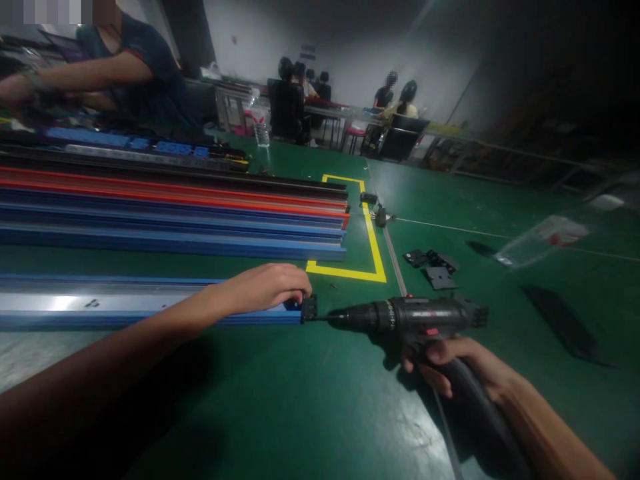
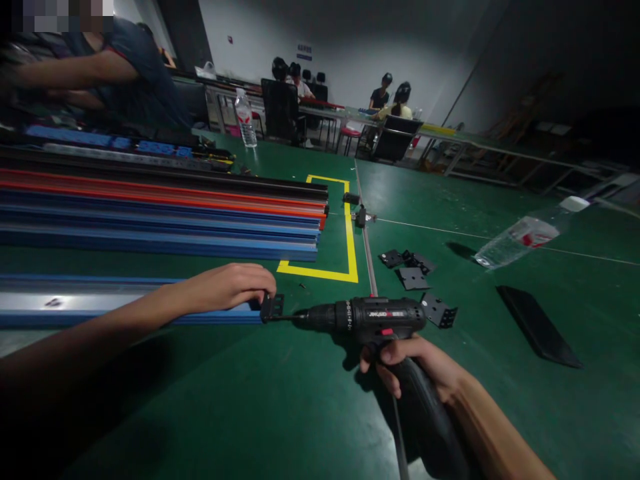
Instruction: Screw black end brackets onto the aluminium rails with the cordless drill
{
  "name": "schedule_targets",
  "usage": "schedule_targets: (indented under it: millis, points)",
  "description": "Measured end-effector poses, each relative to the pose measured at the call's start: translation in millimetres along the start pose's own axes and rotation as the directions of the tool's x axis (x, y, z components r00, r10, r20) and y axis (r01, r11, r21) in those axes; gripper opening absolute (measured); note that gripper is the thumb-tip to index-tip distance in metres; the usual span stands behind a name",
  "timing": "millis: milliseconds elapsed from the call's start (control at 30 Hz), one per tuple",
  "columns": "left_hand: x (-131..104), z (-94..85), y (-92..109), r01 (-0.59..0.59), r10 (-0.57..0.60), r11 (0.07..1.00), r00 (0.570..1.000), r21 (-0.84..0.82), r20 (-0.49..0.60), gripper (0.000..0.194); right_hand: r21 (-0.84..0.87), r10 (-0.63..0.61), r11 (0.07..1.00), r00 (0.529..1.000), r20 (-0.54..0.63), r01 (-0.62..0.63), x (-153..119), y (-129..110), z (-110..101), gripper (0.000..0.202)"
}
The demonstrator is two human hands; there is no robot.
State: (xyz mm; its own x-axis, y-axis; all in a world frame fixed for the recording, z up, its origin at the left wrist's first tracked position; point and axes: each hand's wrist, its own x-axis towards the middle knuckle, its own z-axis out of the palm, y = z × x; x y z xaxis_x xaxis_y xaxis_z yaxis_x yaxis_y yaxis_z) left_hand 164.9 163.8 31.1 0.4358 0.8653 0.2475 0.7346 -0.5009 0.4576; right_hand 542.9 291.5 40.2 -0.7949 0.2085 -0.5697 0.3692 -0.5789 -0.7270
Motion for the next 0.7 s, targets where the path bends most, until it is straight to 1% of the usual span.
schedule_targets:
  millis: [100,300,367,567,700]
  points:
    - [-1.4,0.0,-1.1,0.001,-0.001,1.0,1.0,-0.004,0.006,0.019,0.005,-0.016,1.0,0.999,-0.043,0.016,-2.0,-2.6,3.1,0.027]
    - [-2.1,1.0,-2.7,0.026,-0.026,1.0,0.999,0.003,0.034,0.018,0.005,-0.103,0.994,0.986,-0.133,0.105,-3.4,1.9,1.6,0.023]
    - [-0.9,1.0,-2.0,0.032,-0.032,0.999,0.999,0.004,0.035,0.017,0.005,-0.113,0.993,0.981,-0.156,0.115,-3.0,3.4,-0.2,0.021]
    - [-0.4,1.8,-2.3,0.025,-0.026,1.0,0.999,0.015,0.029,0.017,0.011,-0.109,0.994,0.984,-0.142,0.112,-1.7,6.3,-4.6,0.021]
    - [-2.0,2.2,-3.0,0.034,-0.034,0.999,0.999,0.006,0.038,0.017,0.019,-0.084,0.996,0.986,-0.145,0.087,-3.1,4.0,-1.4,0.019]
